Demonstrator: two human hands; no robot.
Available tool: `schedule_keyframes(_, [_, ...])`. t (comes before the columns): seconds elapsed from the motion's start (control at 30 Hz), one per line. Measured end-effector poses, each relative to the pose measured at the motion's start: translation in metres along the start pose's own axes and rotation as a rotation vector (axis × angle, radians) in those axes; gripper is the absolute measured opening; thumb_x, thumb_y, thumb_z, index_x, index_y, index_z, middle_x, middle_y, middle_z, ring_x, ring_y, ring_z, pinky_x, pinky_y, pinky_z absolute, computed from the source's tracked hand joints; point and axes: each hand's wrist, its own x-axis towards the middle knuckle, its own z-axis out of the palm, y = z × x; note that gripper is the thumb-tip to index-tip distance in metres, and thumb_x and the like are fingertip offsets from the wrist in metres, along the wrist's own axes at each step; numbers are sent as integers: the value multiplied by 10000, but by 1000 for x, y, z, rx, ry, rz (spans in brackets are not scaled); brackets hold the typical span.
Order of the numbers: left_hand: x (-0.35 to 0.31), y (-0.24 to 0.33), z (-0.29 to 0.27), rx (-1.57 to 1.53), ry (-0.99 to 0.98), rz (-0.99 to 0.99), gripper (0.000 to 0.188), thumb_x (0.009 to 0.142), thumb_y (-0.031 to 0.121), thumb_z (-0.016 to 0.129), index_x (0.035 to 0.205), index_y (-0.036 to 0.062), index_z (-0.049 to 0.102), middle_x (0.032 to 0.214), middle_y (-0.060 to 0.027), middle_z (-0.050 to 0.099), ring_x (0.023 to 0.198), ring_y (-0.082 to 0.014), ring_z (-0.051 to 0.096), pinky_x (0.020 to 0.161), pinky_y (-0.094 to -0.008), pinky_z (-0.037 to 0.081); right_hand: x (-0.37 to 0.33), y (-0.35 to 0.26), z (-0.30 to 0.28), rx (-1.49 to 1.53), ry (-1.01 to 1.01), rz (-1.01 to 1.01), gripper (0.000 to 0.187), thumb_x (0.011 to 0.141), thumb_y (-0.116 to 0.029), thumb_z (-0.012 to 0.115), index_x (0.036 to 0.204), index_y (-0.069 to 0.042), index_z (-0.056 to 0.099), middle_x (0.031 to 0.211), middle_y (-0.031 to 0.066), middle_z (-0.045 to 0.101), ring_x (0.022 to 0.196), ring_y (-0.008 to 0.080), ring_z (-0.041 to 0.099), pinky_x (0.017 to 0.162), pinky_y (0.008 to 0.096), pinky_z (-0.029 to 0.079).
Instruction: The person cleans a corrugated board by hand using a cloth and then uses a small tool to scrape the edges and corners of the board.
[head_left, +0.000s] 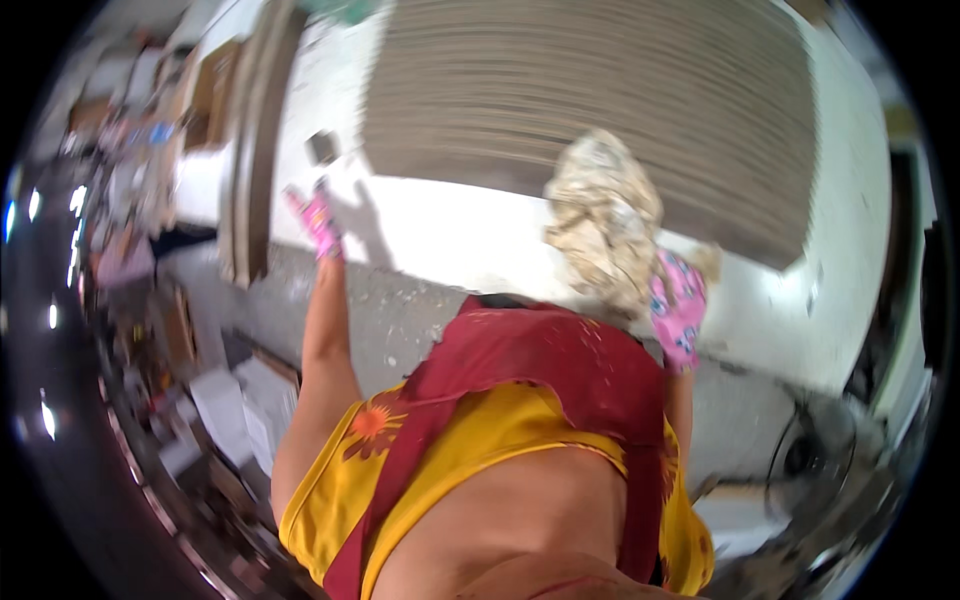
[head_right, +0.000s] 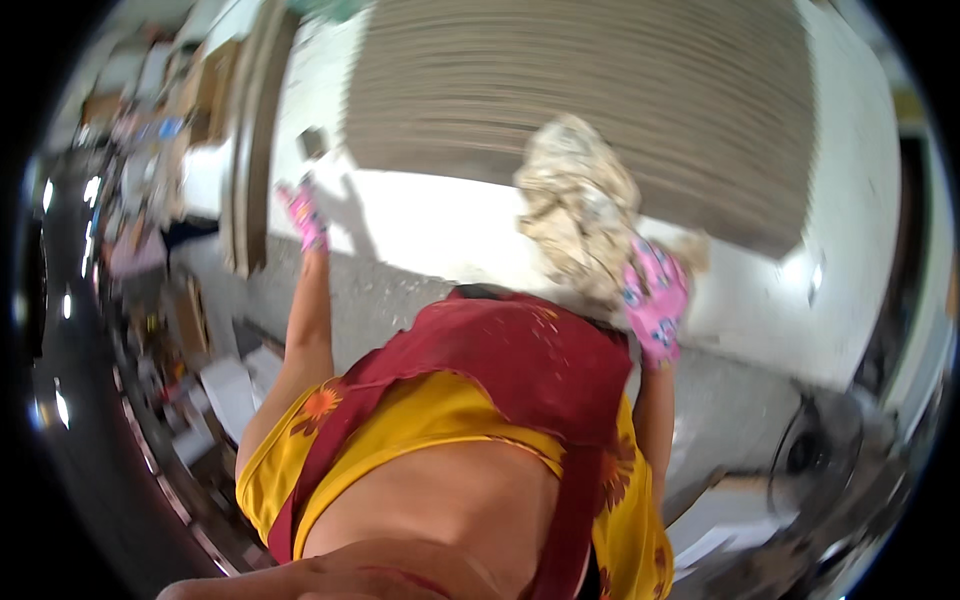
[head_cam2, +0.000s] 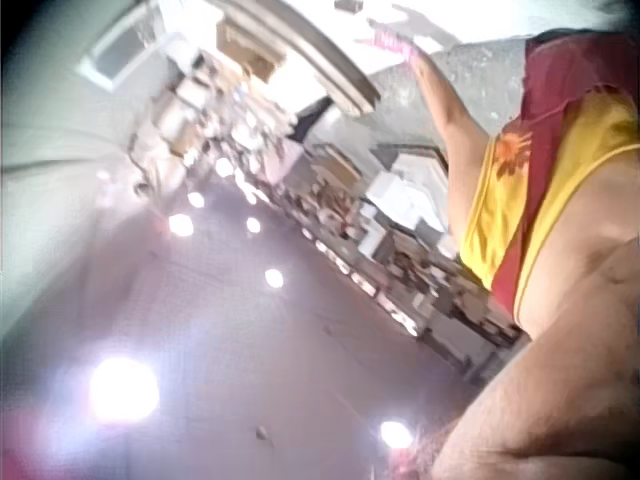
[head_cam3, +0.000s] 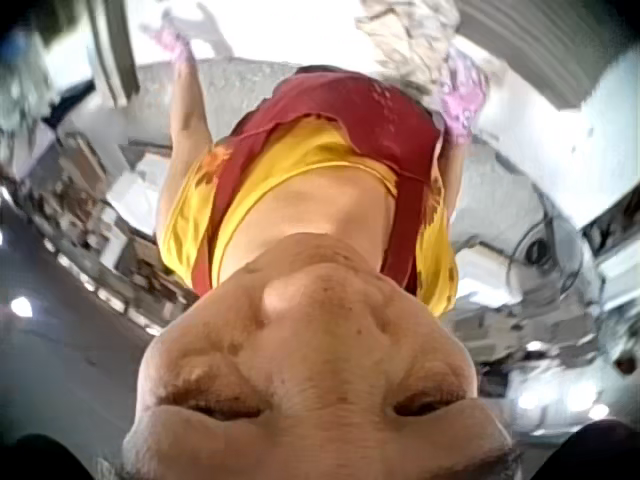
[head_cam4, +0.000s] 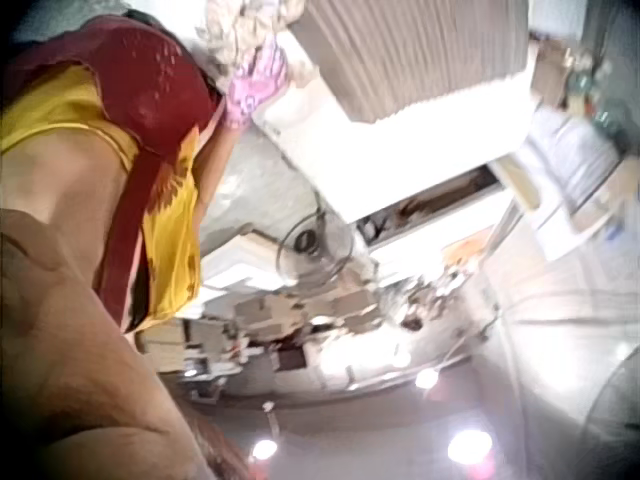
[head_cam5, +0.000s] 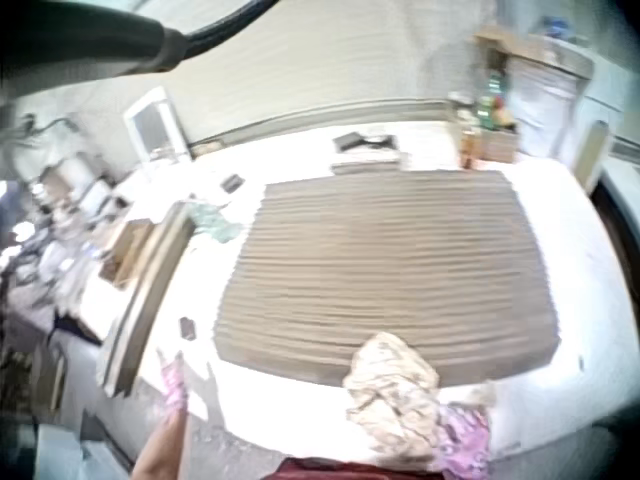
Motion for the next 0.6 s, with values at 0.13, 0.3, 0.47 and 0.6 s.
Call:
schedule_keyframes(0.13, [11, 29, 44, -283, -48, -120, 971, 783, 191, 759, 1491, 9, 119, 1506, -201, 245, 1340, -291, 356, 1089, -322, 292, -22, 2, 18, 13, -161, 111, 323, 825, -150, 620, 1146, -114, 646, 1143, 75, 643, 991, 283, 592, 925, 414, 418])
schedule_keyframes(0.3, [26, 55, 53, -358, -33, -167, 952, 780, 149, 765, 1493, 24, 147, 1492, -220, 286, 1339, -280, 364, 1104, -304, 269, -26, -5, 22, 17, -163, 165, 325, 843, -175, 609, 1162, -122, 648, 1145, 85, 642, 1048, 272, 587, 967, 424, 398])
schedule_keyframes(0.47, [66, -14, 66, -767, -219, -265, 791, 860, 402, 526, 1466, 7, 205, 1427, -246, 360, 961, -210, 480, 780, -289, 383, -3, -17, 11, -47, 12, 21, 215, 791, -71, 594, 993, -118, 652, 1090, 28, 655, 1005, 232, 607, 837, 395, 482])
schedule_keyframes(0.6, [93, -20, 70, -1183, -289, -334, 725, 914, 483, 379, 1442, -3, 267, 1378, -243, 425, 789, -173, 545, 636, -294, 457, 2, -11, 11, -70, 98, -67, 125, 662, -56, 585, 767, -115, 554, 1122, -28, 651, 929, 188, 624, 768, 363, 494])
